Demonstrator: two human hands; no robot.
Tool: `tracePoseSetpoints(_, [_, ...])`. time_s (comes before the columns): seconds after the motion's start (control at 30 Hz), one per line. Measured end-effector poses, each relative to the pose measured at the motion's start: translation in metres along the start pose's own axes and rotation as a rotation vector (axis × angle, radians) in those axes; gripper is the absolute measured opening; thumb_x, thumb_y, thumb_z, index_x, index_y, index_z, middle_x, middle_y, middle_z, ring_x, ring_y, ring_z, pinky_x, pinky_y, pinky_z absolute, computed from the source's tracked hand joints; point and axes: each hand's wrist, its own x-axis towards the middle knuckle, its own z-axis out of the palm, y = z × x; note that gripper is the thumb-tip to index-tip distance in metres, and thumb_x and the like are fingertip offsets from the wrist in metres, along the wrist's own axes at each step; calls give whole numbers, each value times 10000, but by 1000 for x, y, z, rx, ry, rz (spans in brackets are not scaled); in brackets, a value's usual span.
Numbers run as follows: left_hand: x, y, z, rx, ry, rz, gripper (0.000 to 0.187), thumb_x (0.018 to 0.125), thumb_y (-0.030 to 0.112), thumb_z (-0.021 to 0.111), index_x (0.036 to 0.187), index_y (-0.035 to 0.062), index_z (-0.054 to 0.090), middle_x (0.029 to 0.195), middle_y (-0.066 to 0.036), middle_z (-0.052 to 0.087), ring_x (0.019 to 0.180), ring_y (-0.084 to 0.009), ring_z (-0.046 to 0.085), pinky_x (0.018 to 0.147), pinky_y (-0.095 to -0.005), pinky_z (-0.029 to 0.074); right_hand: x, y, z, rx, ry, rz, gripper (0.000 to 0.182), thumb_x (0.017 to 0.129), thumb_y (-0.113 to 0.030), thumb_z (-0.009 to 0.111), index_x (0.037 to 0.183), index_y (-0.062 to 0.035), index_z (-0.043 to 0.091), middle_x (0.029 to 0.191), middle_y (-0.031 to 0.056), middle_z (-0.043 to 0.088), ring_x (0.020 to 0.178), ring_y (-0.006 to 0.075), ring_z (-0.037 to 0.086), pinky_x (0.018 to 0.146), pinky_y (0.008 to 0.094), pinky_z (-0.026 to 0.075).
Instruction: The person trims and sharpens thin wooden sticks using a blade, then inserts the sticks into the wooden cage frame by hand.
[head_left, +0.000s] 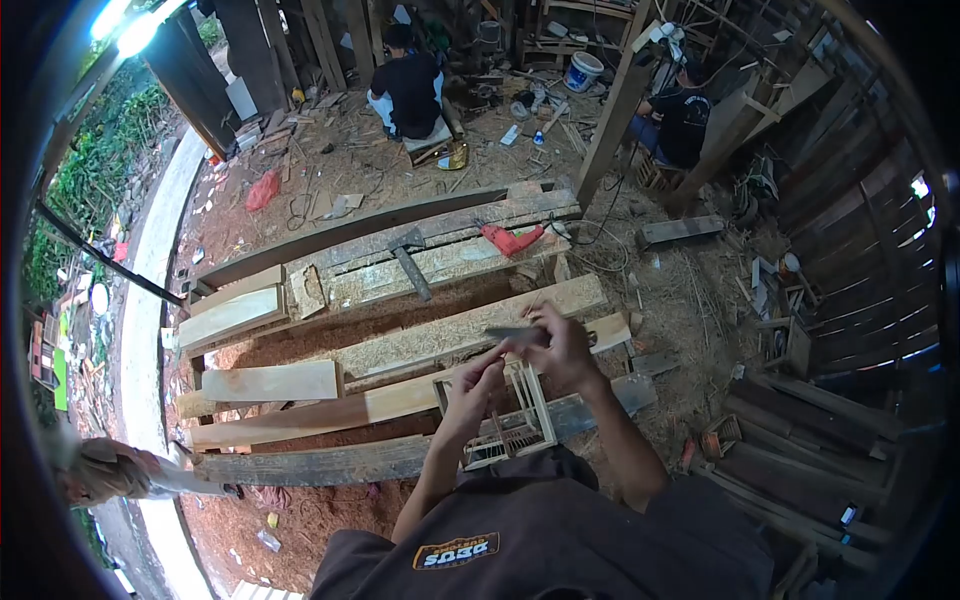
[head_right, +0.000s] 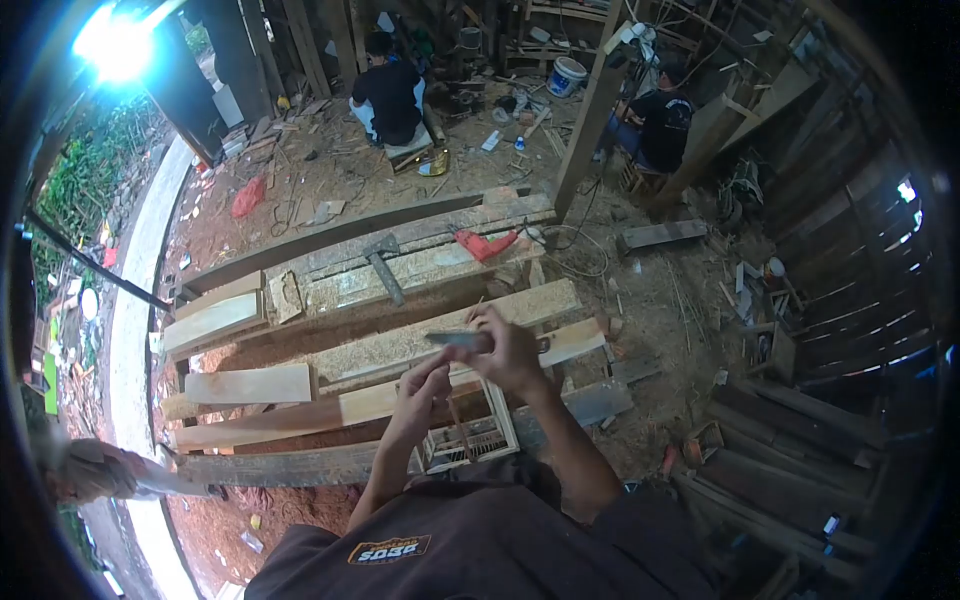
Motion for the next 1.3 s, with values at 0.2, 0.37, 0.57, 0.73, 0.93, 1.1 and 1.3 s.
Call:
tracePoseSetpoints(0.2, [3, 2, 7, -67, -6, 13, 404, 1051, 161, 502, 1449, 88, 500, 683, 108, 348, 540, -1, 287, 471, -197, 232, 6, 10, 2, 197, 24, 80, 611, 763, -559, 800, 1120, -113, 586, 726, 62, 667, 671, 198, 685, 612, 341, 513])
tracePoseSetpoints(0.37, [9, -7, 4, -28, 86, -71, 421, 1052, 153, 496, 1467, 91, 478, 684, 111, 337, 543, -1, 281, 470, -196, 228, -5, 17, 17, 53, -27, -35, 662, 750, -584, 796, 1152, -103, 582, 768, 66, 683, 697, 219, 687, 644, 353, 519])
tracePoseSetpoints(0.57, [10, -12, 3, -38, 104, -81, 298, 1051, 167, 499, 1314, 69, 598, 663, 98, 367, 509, -6, 295, 455, -199, 223, -7, 15, 20, 106, 7, -44, 642, 745, -561, 811, 1144, -106, 598, 687, 36, 626, 619, 151, 621, 582, 322, 473])
tracePoseSetpoints(0.73, [5, 7, 13, -69, -16, 6, 209, 1050, 274, 515, 1083, 93, 615, 673, 86, 395, 512, -17, 318, 434, -193, 232, 5, 35, 13, 471, 120, 107, 641, 744, -523, 826, 1171, -119, 569, 706, 49, 675, 652, 122, 641, 591, 307, 478])
tracePoseSetpoints(0.93, [8, -4, 9, -34, 17, -56, 326, 1059, 217, 496, 1340, 66, 562, 633, 87, 370, 493, -19, 303, 447, -208, 228, -8, 29, 16, 218, -17, 1, 589, 794, -461, 819, 1147, -83, 539, 739, 77, 689, 665, 136, 659, 592, 314, 486])
tracePoseSetpoints(1.1, [5, 2, 10, -59, -37, -11, 229, 1057, 220, 503, 1173, 67, 627, 596, 100, 349, 482, -12, 289, 445, -210, 218, -11, 17, 14, 300, 29, 27, 533, 776, -455, 836, 981, -56, 548, 717, 54, 635, 663, 122, 621, 585, 299, 466])
tracePoseSetpoints(1.3, [6, 7, 13, -96, 4, -61, 266, 1039, 220, 548, 1239, 63, 624, 595, 104, 340, 485, -13, 277, 450, -215, 206, -10, 23, 15, 379, 167, 57, 541, 760, -499, 840, 868, -39, 576, 711, 26, 581, 671, 115, 554, 623, 297, 472])
